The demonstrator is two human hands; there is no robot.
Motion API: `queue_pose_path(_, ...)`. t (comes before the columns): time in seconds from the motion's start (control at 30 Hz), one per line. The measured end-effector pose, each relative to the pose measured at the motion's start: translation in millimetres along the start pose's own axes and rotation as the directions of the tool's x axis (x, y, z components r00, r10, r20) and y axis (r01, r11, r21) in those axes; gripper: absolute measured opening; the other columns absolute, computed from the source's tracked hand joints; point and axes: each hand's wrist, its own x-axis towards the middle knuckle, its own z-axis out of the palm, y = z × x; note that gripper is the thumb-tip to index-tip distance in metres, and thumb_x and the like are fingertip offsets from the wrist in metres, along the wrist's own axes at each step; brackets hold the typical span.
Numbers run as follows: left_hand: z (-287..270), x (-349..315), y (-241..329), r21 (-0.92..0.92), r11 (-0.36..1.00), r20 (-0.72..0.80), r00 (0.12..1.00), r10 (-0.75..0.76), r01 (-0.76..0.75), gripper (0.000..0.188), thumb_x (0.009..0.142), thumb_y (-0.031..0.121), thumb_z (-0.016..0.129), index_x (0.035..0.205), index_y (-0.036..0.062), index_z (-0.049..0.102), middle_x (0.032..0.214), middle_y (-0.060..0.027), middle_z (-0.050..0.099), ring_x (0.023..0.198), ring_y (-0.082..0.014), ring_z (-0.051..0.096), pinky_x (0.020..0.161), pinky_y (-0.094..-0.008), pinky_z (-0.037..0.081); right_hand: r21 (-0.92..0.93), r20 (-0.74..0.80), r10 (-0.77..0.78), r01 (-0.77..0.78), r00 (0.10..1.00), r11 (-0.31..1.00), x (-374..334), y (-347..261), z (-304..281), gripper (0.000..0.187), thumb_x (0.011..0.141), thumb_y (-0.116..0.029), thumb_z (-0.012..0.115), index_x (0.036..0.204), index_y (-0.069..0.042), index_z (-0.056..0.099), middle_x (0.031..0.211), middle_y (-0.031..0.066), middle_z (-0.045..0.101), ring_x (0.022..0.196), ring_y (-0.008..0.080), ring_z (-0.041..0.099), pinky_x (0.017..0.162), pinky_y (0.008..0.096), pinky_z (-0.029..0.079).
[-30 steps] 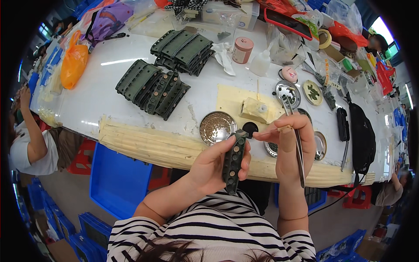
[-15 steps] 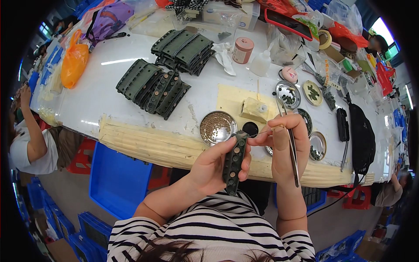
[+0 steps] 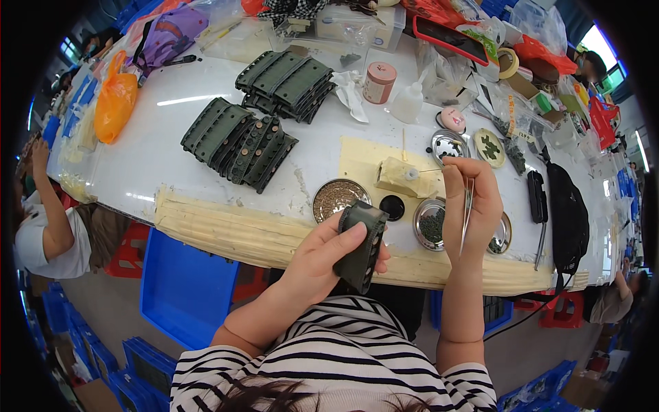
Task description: Assembling and detailing components of a miniature model tank at a workbench using a brush and glue.
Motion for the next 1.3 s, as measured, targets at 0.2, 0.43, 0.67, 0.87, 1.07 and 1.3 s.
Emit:
queue_pose_path(0.2,-3,-2,14,0.755,0.538,0.131,0.89,0.437,-0.375,0.025,0.09,0.01,0.063,0.112,-0.0005,0.059,0.093,-0.0101,0.065,0.08,-0.0133,0.063,0.07,-0.0261,0.049,-0.259,0.091,-0.267,0.281,0.96,0.924,3,6,9,0.012,0.076,-0.002,0.073,0.085,-0.003,0.065,0.076,0.0073,0.061,0.072,0.0232,0.055,0.064,0.0312,0.044)
queue_pose_path(0.43,-3,-1,22,0.901,-0.219,0.433,0.745,0.508,-0.375,0.046,0.07,0.005,0.07,0.116,0.0087,0.064,0.083,-0.0046,0.059,0.072,-0.0254,0.058,0.065,-0.0342,0.047,0.133,0.086,-0.098,0.086,0.991,0.987,-15,-30,-5,0.005,0.085,0.0,0.065,0.089,-0.001,0.063,0.078,0.0069,0.058,0.07,0.0166,0.052,0.065,0.0274,0.042)
queue_pose_path(0.67,2,-2,20,0.893,-0.304,0.445,0.748,0.492,-0.331,0.05,0.06,0.001,0.069,0.108,0.0139,0.069,0.081,-0.0034,0.06,0.072,-0.0227,0.059,0.067,-0.0341,0.046,0.394,0.336,-0.012,-0.129,0.942,0.91,-25,-35,1,0.002,0.09,-0.002,0.059,0.088,-0.001,0.058,0.079,0.0057,0.054,0.069,0.0119,0.049,0.061,0.0233,0.04)
queue_pose_path(0.87,1,-3,20,0.896,-0.292,0.442,0.745,0.5,-0.335,0.05,0.06,0.0,0.069,0.108,0.0148,0.069,0.081,-0.003,0.06,0.072,-0.0224,0.059,0.065,-0.034,0.046,0.371,0.328,-0.03,-0.1,0.944,0.923,-26,-33,4,0.007,0.085,0.0,0.065,0.087,-0.002,0.059,0.075,0.0051,0.052,0.066,0.0139,0.047,0.059,0.0246,0.038)
queue_pose_path(1.07,2,-3,20,0.9,-0.279,0.434,0.751,0.498,-0.336,0.049,0.061,0.001,0.069,0.108,0.0144,0.069,0.081,-0.0031,0.06,0.073,-0.0223,0.059,0.066,-0.0338,0.045,0.325,0.317,-0.085,-0.024,0.945,0.946,-25,-29,4,0.01,0.083,-0.001,0.069,0.087,-0.003,0.06,0.072,0.0039,0.051,0.064,0.0146,0.044,0.056,0.0253,0.036)
queue_pose_path(1.3,2,-2,20,0.899,-0.276,0.437,0.75,0.497,-0.341,0.049,0.06,0.001,0.07,0.107,0.0139,0.069,0.082,-0.003,0.061,0.074,-0.0219,0.059,0.067,-0.0337,0.045,0.312,0.321,-0.12,0.015,0.939,0.95,-23,-29,3,0.009,0.084,0.0,0.067,0.088,-0.003,0.06,0.073,0.0043,0.052,0.065,0.0143,0.045,0.057,0.0248,0.037)
